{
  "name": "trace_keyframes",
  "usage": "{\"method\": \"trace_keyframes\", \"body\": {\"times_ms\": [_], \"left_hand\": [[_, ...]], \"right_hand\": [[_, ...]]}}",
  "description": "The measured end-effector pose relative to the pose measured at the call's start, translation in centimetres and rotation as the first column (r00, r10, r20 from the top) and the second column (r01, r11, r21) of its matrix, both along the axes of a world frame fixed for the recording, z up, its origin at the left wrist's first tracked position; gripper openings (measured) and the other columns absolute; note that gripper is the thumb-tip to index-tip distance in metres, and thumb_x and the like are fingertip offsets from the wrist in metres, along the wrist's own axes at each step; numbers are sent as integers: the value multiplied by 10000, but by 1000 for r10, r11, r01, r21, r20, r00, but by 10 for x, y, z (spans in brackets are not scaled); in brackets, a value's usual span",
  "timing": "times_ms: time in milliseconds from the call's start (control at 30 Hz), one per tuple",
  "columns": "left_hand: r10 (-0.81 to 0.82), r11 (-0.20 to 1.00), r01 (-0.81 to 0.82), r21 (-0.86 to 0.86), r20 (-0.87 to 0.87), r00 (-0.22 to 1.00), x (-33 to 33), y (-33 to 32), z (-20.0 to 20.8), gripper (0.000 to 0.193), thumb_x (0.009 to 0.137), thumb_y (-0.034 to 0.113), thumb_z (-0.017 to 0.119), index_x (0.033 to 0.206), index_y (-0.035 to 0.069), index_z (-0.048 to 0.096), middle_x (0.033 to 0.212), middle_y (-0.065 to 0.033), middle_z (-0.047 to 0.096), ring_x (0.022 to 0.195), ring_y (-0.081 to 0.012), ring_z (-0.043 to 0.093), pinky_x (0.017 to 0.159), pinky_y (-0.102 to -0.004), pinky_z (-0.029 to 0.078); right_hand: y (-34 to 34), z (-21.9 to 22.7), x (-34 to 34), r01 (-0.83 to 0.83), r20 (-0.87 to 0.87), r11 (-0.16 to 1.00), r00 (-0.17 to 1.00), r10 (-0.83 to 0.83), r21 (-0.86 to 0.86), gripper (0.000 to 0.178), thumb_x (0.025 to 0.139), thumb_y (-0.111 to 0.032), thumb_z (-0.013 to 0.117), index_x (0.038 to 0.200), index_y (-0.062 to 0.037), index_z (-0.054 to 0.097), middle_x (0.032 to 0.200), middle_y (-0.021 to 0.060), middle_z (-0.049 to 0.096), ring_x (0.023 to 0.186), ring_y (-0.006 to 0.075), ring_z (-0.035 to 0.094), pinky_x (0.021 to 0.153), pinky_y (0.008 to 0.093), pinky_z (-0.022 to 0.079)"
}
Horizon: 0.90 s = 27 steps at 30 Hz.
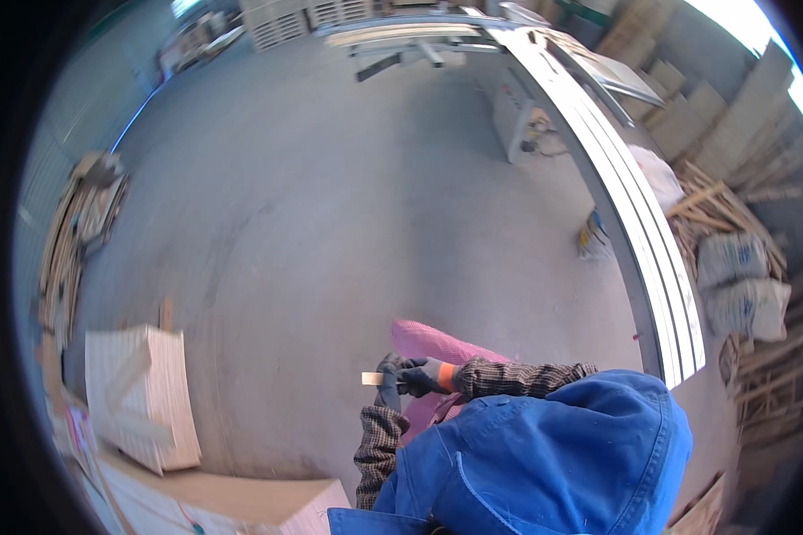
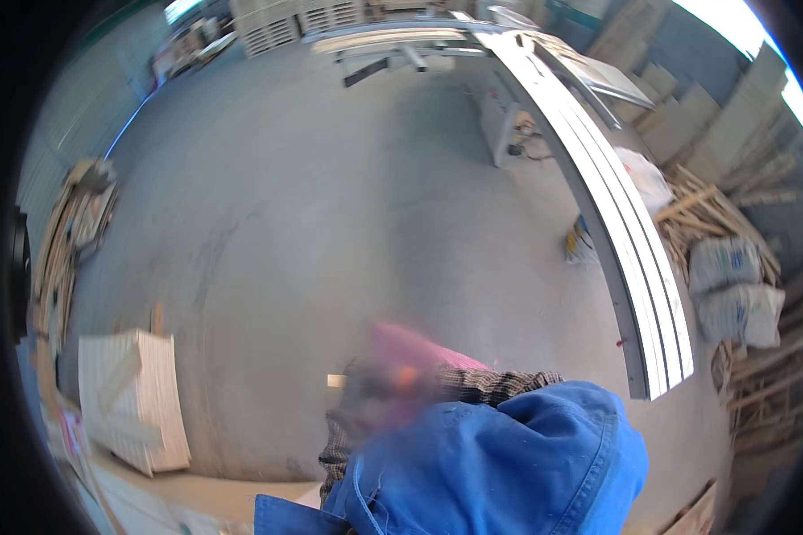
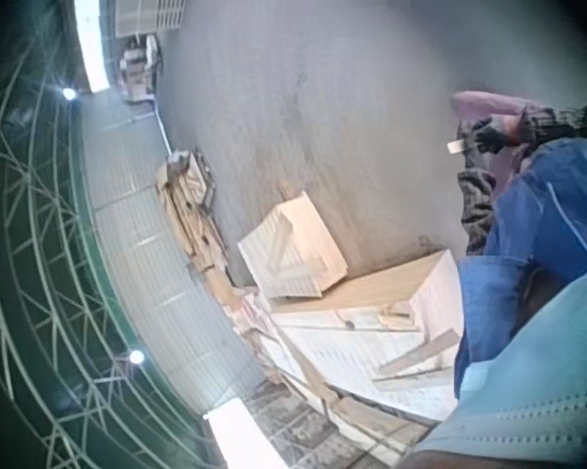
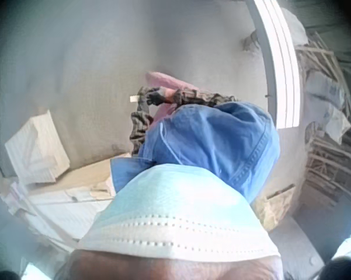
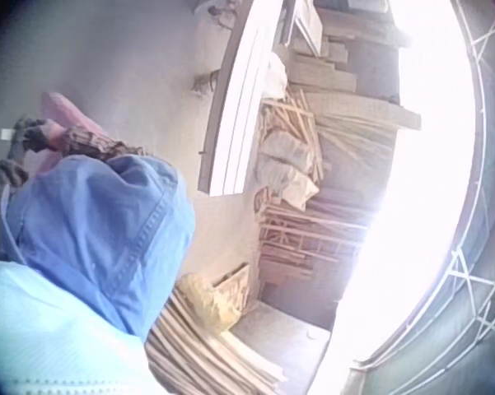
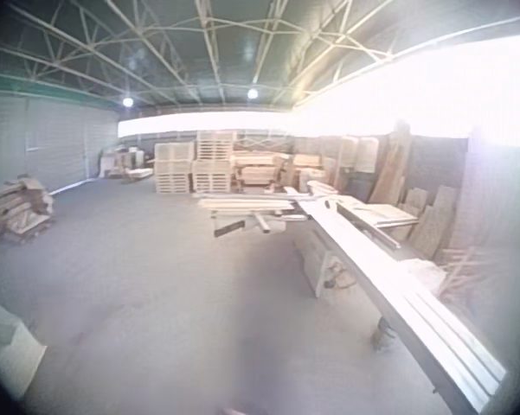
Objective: The person uses a table saw to cut small wooden pieces. They feed each piece through the saw, collect the cut pieces, and place them into a white sack. The person also sorts and stacks the cut pieces on the table.
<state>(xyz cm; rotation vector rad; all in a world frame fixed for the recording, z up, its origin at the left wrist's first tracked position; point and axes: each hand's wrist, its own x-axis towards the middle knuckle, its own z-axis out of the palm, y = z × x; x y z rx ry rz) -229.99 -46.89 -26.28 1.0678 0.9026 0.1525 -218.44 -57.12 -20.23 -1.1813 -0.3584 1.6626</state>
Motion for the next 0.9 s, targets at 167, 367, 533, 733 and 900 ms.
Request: {"method": "trace_keyframes", "body": {"times_ms": [167, 367, 533, 733, 900], "left_hand": [[-146, 987, 136, -86, -124, 981, 135, -16, 6, 365, 956, 281, 535, 1286, 125, 549, 1120, -51, 630, 964, -216, 640, 756, -391, 545], [197, 920, -273, -282, -269, 943, 148, 41, -113, 358, 904, 460, 619, 1097, 161, 591, 995, -16, 630, 900, -196, 618, 721, -390, 528], [165, 941, -287, -177, -501, 850, 229, 30, -91, 377, 916, 462, 610, 1136, 158, 574, 1038, -36, 625, 941, -214, 612, 756, -398, 521], [142, 960, -253, -122, -565, 813, 358, 54, -83, 402, 930, 463, 599, 1183, 155, 553, 1090, -59, 619, 990, -237, 605, 797, -408, 512], [85, 981, -172, -90, -594, 800, 494, 93, -88, 423, 941, 464, 589, 1222, 152, 535, 1134, -78, 614, 1032, -255, 599, 831, -417, 504]], "right_hand": [[-57, -75, 156, 293, 261, 947, 911, -318, 132, 193, 924, -280, 697, 946, -89, 681, 771, 35, 664, 554, 100, 546, 477, 246, 416], [-152, -73, 391, 772, -147, 622, 636, -757, 132, 150, 952, -213, 577, 932, -71, 621, 745, 42, 591, 512, 129, 539, 426, 268, 400], [-244, 10, 546, 985, 223, 170, 159, -962, 31, 53, 899, -110, 646, 897, -74, 607, 700, 38, 584, 488, 107, 503, 421, 256, 403], [-345, 42, 725, 976, 611, 2, -135, -780, 218, 198, 816, -229, 615, 718, -63, 662, 523, 32, 502, 420, 145, 467, 413, 292, 352], [-477, 38, 910, 939, 608, -154, -317, -728, 306, 125, 840, -201, 675, 781, -93, 653, 553, 16, 516, 464, 166, 510, 441, 310, 388]]}}
